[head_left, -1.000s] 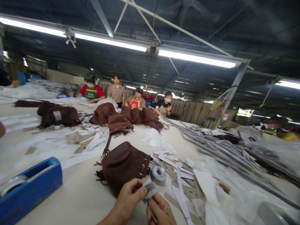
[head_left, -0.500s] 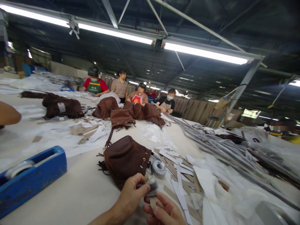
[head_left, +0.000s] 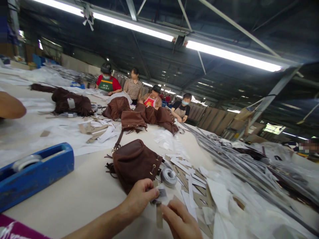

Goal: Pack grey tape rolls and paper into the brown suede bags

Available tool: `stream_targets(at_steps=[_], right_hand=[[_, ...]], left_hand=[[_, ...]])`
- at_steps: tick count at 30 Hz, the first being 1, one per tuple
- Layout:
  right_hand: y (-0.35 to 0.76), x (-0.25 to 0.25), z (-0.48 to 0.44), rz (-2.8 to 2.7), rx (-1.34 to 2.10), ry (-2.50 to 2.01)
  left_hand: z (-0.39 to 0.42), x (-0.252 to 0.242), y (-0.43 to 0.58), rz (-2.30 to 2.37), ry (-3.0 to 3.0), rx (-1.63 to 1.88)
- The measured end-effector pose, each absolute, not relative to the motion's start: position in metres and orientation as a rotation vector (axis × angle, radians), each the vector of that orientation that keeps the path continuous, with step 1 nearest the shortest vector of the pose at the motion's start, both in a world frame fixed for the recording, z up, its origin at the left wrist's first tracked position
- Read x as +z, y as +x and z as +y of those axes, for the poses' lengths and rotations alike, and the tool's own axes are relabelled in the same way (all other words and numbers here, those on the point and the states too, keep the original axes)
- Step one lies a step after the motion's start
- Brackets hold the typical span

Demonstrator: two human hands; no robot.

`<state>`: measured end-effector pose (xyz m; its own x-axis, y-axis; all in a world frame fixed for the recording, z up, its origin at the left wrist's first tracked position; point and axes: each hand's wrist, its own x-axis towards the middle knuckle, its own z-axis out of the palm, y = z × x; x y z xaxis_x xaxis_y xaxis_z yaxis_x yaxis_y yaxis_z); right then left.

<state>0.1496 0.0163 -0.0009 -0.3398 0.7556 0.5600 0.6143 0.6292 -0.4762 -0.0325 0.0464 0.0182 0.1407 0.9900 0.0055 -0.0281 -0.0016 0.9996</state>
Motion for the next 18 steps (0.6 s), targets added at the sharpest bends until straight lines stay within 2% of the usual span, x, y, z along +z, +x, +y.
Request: stream_targets(at_steps=[5,9,13,18], right_hand=[[0.149,0.022,0.026,-2.504,-0.011,-0.767],[0.148,0.018,0.027,-2.459,-0.064,-0.838],[0.138,0.016,0.030,-2.348,-0.232,-0.729],[0.131,0.014,0.039,-2.075,0.203,-0.868]], left_hand=[[0.048,0.021,-0.036,1.058,1.213,1.128],[0.048,0.022,-0.039,1.038,1.174,1.071],[0.046,0.021,-0.041,1.038,1.349,1.041],[0.045,0.019,-0.042,0.960,1.423,1.061]])
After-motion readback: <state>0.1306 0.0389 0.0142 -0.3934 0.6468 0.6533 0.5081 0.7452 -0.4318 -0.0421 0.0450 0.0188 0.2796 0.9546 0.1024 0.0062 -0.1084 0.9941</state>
